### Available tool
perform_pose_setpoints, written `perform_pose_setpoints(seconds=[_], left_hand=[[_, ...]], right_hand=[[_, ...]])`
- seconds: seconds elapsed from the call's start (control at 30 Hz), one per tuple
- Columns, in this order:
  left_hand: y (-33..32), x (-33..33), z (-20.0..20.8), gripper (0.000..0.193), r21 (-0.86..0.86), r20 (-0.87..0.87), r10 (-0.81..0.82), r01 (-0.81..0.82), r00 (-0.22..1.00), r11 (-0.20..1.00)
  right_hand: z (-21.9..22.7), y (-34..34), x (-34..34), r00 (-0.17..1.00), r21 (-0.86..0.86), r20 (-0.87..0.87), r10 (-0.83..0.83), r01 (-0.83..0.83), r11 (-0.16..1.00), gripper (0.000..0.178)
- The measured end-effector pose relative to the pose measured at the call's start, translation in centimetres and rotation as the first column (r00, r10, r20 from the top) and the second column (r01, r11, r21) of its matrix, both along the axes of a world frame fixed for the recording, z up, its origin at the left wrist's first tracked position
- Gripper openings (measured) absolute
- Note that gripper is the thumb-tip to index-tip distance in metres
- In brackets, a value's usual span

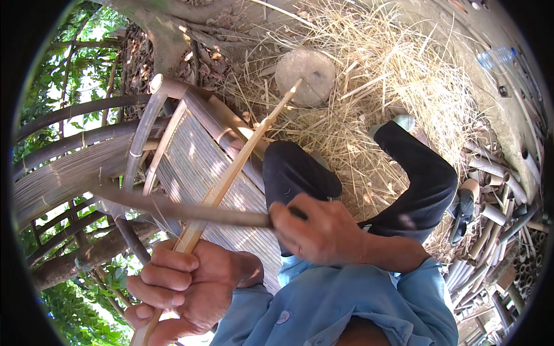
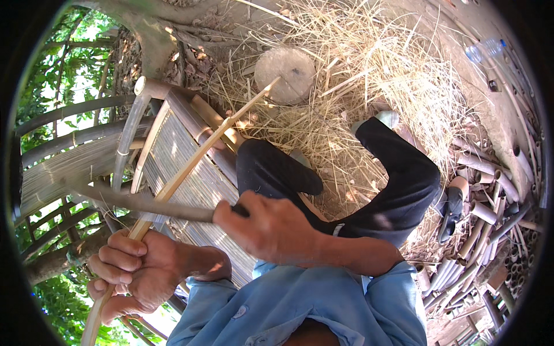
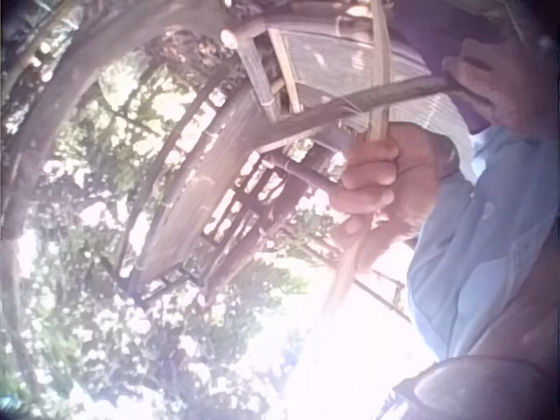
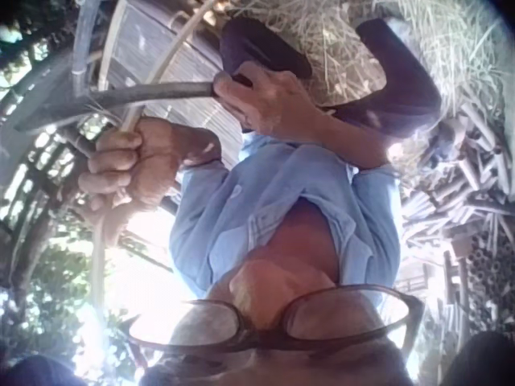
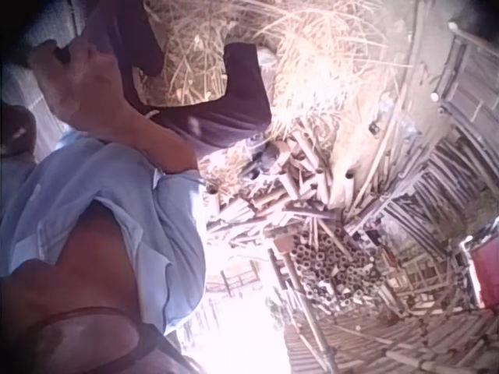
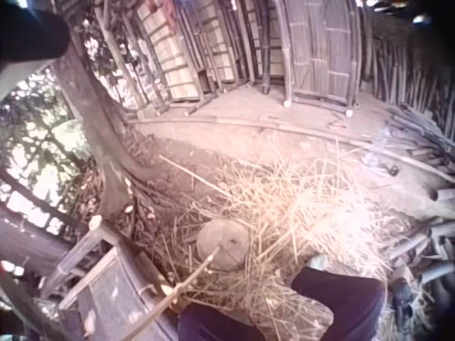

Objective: The person strips thin layers from a long bamboo pole using a large knife while sitting on a bamboo bench.

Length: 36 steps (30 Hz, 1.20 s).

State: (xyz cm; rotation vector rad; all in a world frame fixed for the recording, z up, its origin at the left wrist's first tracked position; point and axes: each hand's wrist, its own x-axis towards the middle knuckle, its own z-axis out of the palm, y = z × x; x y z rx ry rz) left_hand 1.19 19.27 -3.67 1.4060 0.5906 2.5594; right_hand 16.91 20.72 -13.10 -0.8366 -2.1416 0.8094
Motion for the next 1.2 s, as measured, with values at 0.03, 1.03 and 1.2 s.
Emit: perform_pose_setpoints(seconds=[0.03, 1.03, 1.2], left_hand=[[0.1, 0.1, -0.3, 0.051, -0.005, 0.01, -0.004, 0.004, 1.0, 1.0], [1.7, -0.5, 0.7, 0.05, -0.039, 0.042, 0.215, -0.214, 0.976, 0.976], [1.5, -2.0, 0.7, 0.048, -0.069, 0.012, 0.21, -0.208, 0.978, 0.976]], right_hand=[[0.1, -0.2, 0.1, 1.0, 0.022, -0.001, 0.026, -0.026, 0.999, 0.025], [-18.5, 9.6, 0.3, 0.964, -0.099, 0.213, -0.157, 0.181, 0.978, 0.02], [-25.9, 12.7, 0.3, 0.922, -0.152, 0.365, -0.129, 0.196, 0.969, 0.029]])
